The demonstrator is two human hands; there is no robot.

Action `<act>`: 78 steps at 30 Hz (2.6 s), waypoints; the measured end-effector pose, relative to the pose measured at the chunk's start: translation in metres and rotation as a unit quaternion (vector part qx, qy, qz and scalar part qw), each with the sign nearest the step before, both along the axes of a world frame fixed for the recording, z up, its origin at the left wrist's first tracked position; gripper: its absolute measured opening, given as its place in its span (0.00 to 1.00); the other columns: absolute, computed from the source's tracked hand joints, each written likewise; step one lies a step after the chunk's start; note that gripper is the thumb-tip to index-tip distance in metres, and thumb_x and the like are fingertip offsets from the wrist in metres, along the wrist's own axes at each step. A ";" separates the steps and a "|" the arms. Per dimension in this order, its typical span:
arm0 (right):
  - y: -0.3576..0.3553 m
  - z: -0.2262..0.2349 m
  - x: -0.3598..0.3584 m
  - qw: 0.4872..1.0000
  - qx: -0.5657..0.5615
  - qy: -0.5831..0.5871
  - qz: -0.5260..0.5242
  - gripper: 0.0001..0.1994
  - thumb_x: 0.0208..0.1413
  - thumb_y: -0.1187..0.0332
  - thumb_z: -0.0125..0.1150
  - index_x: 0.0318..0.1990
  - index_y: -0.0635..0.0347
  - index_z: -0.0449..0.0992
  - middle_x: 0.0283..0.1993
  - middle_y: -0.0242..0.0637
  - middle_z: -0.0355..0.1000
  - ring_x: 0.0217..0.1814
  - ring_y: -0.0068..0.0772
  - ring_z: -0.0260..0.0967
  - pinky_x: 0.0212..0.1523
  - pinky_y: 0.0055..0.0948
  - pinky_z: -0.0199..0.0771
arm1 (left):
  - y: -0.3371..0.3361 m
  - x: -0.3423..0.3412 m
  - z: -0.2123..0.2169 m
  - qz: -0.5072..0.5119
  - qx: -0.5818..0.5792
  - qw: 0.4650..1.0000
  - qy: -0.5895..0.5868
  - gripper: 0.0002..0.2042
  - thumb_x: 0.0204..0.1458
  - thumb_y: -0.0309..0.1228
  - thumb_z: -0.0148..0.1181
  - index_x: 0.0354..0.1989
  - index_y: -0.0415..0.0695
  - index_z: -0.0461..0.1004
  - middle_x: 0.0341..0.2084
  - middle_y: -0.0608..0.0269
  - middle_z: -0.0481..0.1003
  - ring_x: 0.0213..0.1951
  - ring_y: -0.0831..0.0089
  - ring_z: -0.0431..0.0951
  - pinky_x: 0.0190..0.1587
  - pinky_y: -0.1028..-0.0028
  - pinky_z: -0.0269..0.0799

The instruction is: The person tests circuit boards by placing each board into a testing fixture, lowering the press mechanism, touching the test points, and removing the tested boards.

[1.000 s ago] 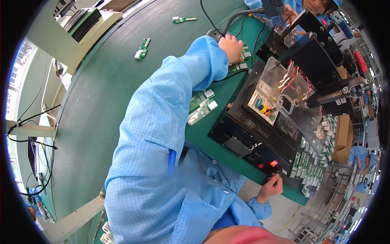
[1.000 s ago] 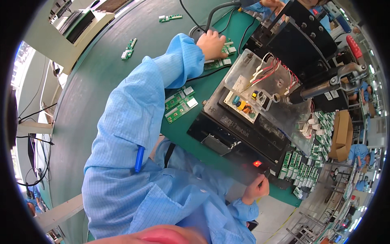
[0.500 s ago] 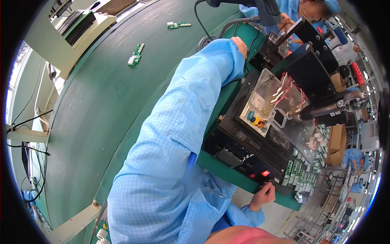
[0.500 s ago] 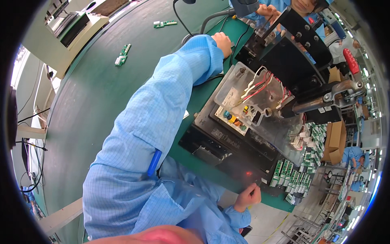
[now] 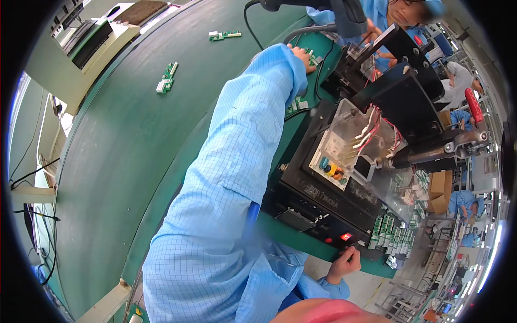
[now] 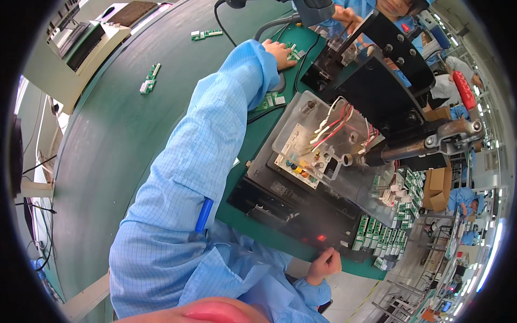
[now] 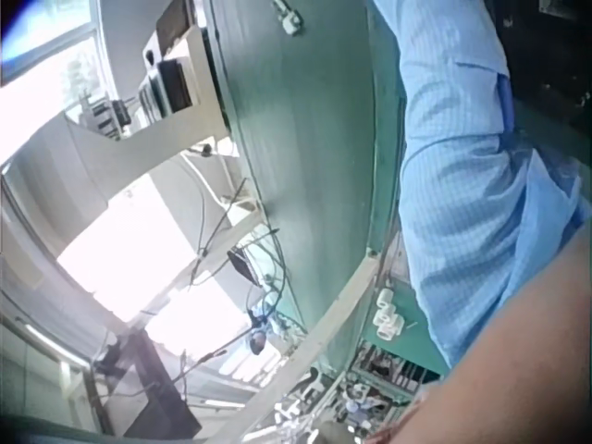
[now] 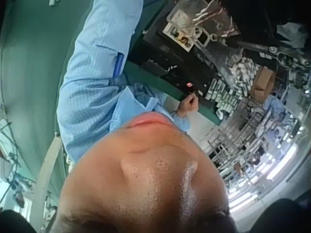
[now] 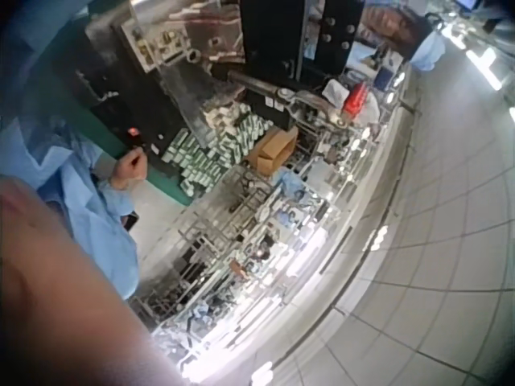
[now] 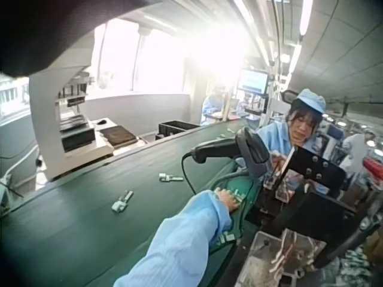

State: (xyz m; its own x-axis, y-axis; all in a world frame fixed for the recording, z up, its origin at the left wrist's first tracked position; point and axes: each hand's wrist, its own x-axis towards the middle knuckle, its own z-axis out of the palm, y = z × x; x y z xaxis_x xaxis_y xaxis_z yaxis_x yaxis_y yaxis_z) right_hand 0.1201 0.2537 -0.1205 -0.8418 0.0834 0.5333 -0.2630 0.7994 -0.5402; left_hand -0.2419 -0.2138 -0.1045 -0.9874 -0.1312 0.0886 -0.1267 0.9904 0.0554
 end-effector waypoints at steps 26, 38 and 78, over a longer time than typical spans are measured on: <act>0.002 -0.004 -0.004 1.000 -0.011 0.012 0.009 0.15 0.64 0.69 0.54 0.24 0.66 0.72 0.15 0.31 0.66 0.18 0.18 0.59 0.20 0.22 0.56 | 0.008 0.045 0.008 -0.117 -0.085 0.989 -0.031 0.25 0.60 0.48 0.44 0.61 0.50 0.67 0.59 0.64 0.69 0.61 0.63 0.69 0.64 0.61 0.59; 0.003 -0.005 -0.005 1.000 -0.024 0.003 0.005 0.14 0.63 0.69 0.54 0.25 0.66 0.73 0.15 0.31 0.67 0.17 0.17 0.59 0.20 0.22 0.57 | 0.010 0.156 0.052 -0.158 0.029 0.985 -0.064 0.16 0.51 0.41 0.57 0.42 0.44 0.77 0.38 0.53 0.79 0.42 0.54 0.80 0.43 0.57 0.77; 0.006 -0.006 -0.003 0.999 0.042 0.017 0.012 0.12 0.60 0.72 0.56 0.24 0.66 0.74 0.16 0.36 0.68 0.17 0.26 0.65 0.20 0.27 0.61 | -0.031 0.189 0.026 -0.316 0.007 0.943 0.100 0.32 0.61 0.50 0.48 0.71 0.52 0.51 0.71 0.59 0.51 0.71 0.59 0.50 0.71 0.58 0.47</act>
